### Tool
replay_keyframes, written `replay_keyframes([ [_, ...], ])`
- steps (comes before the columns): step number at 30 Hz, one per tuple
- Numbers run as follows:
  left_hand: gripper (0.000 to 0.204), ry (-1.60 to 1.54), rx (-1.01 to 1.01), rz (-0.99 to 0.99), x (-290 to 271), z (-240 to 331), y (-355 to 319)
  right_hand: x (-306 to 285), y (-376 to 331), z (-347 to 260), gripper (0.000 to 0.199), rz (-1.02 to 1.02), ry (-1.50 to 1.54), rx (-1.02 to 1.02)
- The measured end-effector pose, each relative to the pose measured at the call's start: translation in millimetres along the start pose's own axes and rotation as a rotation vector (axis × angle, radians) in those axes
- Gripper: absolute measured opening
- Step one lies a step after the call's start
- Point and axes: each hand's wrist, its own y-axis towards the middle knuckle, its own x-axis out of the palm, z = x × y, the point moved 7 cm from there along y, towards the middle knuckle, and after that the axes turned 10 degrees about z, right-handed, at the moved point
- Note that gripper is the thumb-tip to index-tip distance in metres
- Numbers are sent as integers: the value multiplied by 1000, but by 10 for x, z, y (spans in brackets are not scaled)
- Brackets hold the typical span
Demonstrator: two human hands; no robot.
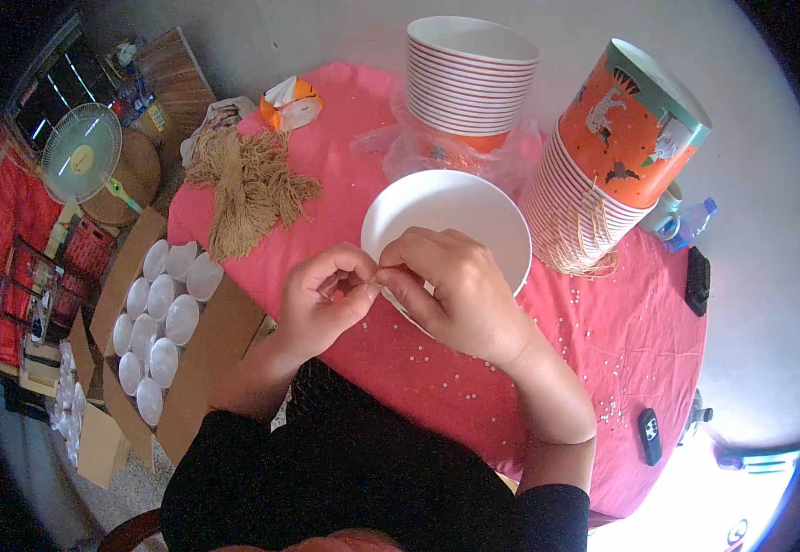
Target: Threading thin string handles through pre-punched holes in decorative paper buckets for assembly.
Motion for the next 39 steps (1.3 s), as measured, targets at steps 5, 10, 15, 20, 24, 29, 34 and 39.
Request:
replay_keyframes([
  [5,10,111,187,64,-16,68,4,6,-11,1,7,-22,20,48],
  [10,12,175,365,75,-10,209,12,16,-42,52,7,-31,127,171],
  [15,14,-1,210,-61,9,117,-8,43,-81,72,10,-129,154,267],
  [20,9,-146,41,-97,0,36,-36,62,-102,97,13,-174,149,277],
  [24,8,-134,2,-26,-6,-20,-21,4,-29,-24,15,-14,86,117],
  [29,10,-295,-250,47,-75,-154,-23,48,-22,-286,19,100,-125,-174],
  [34,7,-405,-394,-22,-26,-240,-10,62,-47,-175,21,73,-157,-173],
  [39,5,-644,-545,-96,42,-214,-33,30,-42,-110,20,85,1,-106],
])
